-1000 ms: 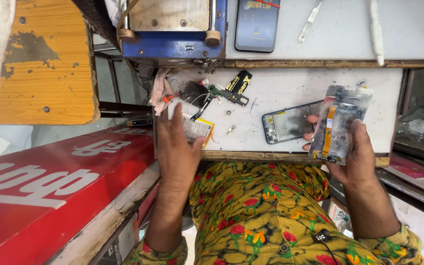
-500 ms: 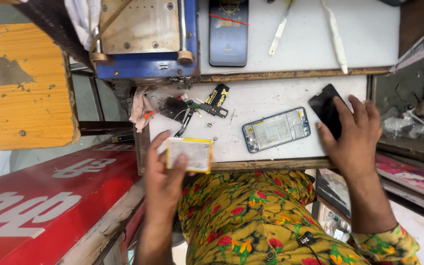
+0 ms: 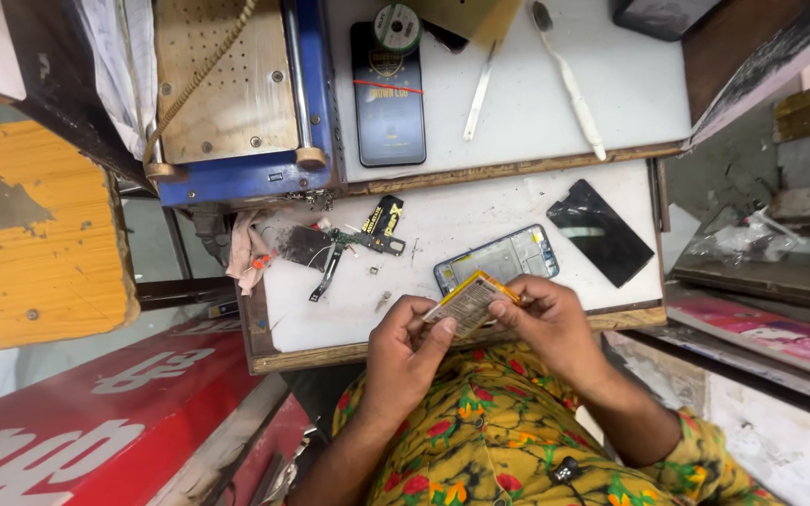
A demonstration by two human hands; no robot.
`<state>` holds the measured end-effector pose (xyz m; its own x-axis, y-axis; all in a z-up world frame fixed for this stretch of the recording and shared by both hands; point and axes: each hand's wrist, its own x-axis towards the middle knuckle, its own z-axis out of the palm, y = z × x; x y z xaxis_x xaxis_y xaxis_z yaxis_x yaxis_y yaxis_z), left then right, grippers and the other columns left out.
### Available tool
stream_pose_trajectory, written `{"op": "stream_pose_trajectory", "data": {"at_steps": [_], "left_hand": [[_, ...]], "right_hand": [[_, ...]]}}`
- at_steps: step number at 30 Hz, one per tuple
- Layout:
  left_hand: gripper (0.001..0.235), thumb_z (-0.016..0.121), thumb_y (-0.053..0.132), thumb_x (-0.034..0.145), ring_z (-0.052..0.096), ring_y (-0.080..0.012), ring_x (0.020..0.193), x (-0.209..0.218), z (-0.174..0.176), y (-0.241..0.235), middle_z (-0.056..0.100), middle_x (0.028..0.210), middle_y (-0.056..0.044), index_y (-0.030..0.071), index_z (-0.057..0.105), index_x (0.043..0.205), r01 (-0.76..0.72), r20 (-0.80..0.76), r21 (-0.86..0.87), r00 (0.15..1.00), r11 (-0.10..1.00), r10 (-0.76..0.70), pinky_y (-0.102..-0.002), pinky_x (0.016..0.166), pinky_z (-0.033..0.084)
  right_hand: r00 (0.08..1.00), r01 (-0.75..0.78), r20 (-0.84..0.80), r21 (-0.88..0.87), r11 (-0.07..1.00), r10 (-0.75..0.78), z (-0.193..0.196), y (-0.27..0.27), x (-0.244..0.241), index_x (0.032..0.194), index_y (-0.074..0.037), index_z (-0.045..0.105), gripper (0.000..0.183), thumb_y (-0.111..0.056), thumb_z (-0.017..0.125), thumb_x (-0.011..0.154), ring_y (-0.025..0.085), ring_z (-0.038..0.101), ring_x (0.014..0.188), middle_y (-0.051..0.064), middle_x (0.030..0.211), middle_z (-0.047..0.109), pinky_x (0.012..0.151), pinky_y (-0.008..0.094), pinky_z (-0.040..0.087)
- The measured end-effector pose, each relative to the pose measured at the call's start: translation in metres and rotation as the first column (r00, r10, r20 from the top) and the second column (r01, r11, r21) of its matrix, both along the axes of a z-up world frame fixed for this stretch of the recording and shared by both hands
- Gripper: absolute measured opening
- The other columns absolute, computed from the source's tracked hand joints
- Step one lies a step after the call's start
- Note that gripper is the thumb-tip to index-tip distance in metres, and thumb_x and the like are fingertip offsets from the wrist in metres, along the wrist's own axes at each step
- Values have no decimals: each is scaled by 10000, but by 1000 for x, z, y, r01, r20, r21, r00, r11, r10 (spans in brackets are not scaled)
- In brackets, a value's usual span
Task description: The person disassembles a smartphone, removes the battery and internal components, and manipulates small parts on the workbench. The person then reassembles the phone by placing the battery back and closing the device.
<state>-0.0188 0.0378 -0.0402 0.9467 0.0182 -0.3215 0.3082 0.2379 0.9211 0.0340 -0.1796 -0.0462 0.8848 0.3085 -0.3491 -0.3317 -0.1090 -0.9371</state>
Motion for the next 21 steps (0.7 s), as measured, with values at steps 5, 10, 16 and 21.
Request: {"op": "stream_pose_trajectory", "data": {"at_steps": [5, 10, 16, 21], "left_hand": [[256, 608, 219, 1060, 567, -15, 735, 4, 3, 11, 678, 801, 27, -17, 689, 1002, 143, 22, 6, 989, 990, -143, -200, 644, 477], [303, 606, 252, 1055, 614, -40, 738, 11, 9, 8, 715, 813, 2, -23, 721, 999, 178, 6, -4, 984, 984, -178, -226, 679, 518], [323, 581, 248, 1055, 585, -85, 674, 9, 17, 29, 698, 736, -40, -1, 751, 941, 404, 26, 196, 909, 894, -416, -267, 636, 489], [301, 588, 229, 1049, 666, -100, 753, 1, 13, 24, 751, 826, -55, -21, 739, 973, 336, 142, 136, 925, 932, -354, -270, 685, 534]], "right_hand": [[995, 2, -101, 141, 990, 12, 1, -11, 4, 897, -5, 706, 146, -141, 718, 950, 92, 682, 709, 54, 787, 739, 650, 243, 577], [992, 76, -115, 242, 967, -49, 1, -14, 0, 881, 10, 702, 157, -122, 736, 958, 106, 680, 743, 78, 823, 741, 687, 248, 572], [991, 53, -132, 278, 959, -17, -6, -20, -4, 880, 11, 708, 170, -141, 749, 946, 132, 681, 723, 97, 811, 728, 664, 270, 574], [975, 133, -219, 420, 898, -42, -17, -13, -6, 889, -11, 677, 131, -118, 743, 924, 152, 679, 717, 110, 835, 724, 633, 289, 564]]}}
